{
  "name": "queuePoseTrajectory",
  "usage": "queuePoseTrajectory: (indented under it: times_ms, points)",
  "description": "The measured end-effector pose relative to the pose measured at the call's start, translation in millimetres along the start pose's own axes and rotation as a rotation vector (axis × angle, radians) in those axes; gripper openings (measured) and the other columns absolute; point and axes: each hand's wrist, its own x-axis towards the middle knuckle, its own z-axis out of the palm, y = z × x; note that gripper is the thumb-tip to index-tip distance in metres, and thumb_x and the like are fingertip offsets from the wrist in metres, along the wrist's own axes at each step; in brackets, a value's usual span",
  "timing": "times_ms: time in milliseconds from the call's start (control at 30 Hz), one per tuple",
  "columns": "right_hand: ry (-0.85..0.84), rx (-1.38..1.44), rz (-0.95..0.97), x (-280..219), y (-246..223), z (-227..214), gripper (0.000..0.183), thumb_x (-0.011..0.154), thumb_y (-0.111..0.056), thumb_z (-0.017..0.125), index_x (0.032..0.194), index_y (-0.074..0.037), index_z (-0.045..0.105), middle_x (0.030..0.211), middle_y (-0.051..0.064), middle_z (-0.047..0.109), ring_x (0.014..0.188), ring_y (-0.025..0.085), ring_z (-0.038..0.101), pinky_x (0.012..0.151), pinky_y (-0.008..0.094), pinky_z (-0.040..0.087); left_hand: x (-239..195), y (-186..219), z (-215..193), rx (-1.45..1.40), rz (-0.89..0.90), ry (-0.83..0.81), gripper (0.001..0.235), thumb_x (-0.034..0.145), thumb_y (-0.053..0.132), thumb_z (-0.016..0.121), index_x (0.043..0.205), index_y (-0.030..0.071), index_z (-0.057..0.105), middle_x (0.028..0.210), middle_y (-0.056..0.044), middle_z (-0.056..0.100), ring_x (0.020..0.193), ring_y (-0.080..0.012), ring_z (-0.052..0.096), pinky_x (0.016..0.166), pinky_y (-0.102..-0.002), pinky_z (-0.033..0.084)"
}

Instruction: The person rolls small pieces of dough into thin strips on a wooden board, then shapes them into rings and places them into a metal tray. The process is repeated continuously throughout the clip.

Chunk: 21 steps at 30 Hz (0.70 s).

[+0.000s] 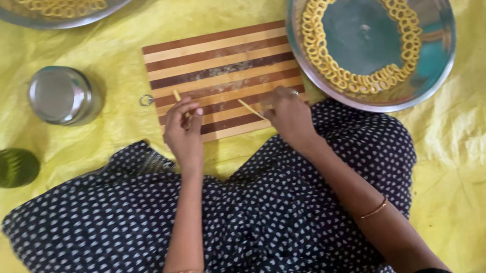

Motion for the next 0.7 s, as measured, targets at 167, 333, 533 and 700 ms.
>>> queuePoseTrajectory:
  times_ms: [167,333,533,700]
  points:
    - [0.028,-0.278,-0.086,-0.1,-17.2,24.7,0.019,0.075,-0.012,0.08,0.089,-0.005,0.068,0.096,0.013,0.066,0.083,0.032,0.068,0.071,0.043,0.055,2.4,-2.0,0.9,-0.057,-0.022,-0.033,0.009,0.093,0.007,0.072,0.102,0.007,0.073,0.124,-0.004,0.069,0.099,-0.0105,0.066,0.085,-0.024,0.055]
    - [0.022,-0.164,0.038,-3.3,-10.2,30.4,0.013,0.086,-0.012,0.078,0.086,-0.004,0.069,0.091,0.011,0.069,0.083,0.031,0.068,0.07,0.042,0.055,-0.1,0.2,13.6,-0.052,-0.083,-0.163,0.014,0.095,0.01,0.067,0.108,0.007,0.073,0.123,-0.006,0.072,0.109,-0.0122,0.071,0.099,-0.027,0.057]
    - [-0.162,0.543,0.376,-6.9,-15.0,17.5,0.021,0.085,-0.014,0.079,0.098,0.002,0.076,0.091,0.009,0.078,0.082,0.014,0.072,0.075,0.028,0.056,-5.9,4.0,17.6,0.328,0.213,-0.345,0.023,0.099,0.012,0.062,0.118,0.013,0.074,0.134,-0.004,0.068,0.125,-0.0251,0.063,0.111,-0.04,0.048]
    - [-0.295,0.955,0.549,-12.8,-22.2,1.1,0.014,0.092,-0.013,0.074,0.1,-0.002,0.075,0.091,0.002,0.074,0.081,0.009,0.062,0.074,0.023,0.049,-8.1,6.6,18.2,0.359,0.162,-0.445,0.019,0.096,0.016,0.062,0.107,0.016,0.078,0.139,-0.003,0.064,0.13,-0.0293,0.054,0.112,-0.045,0.041]
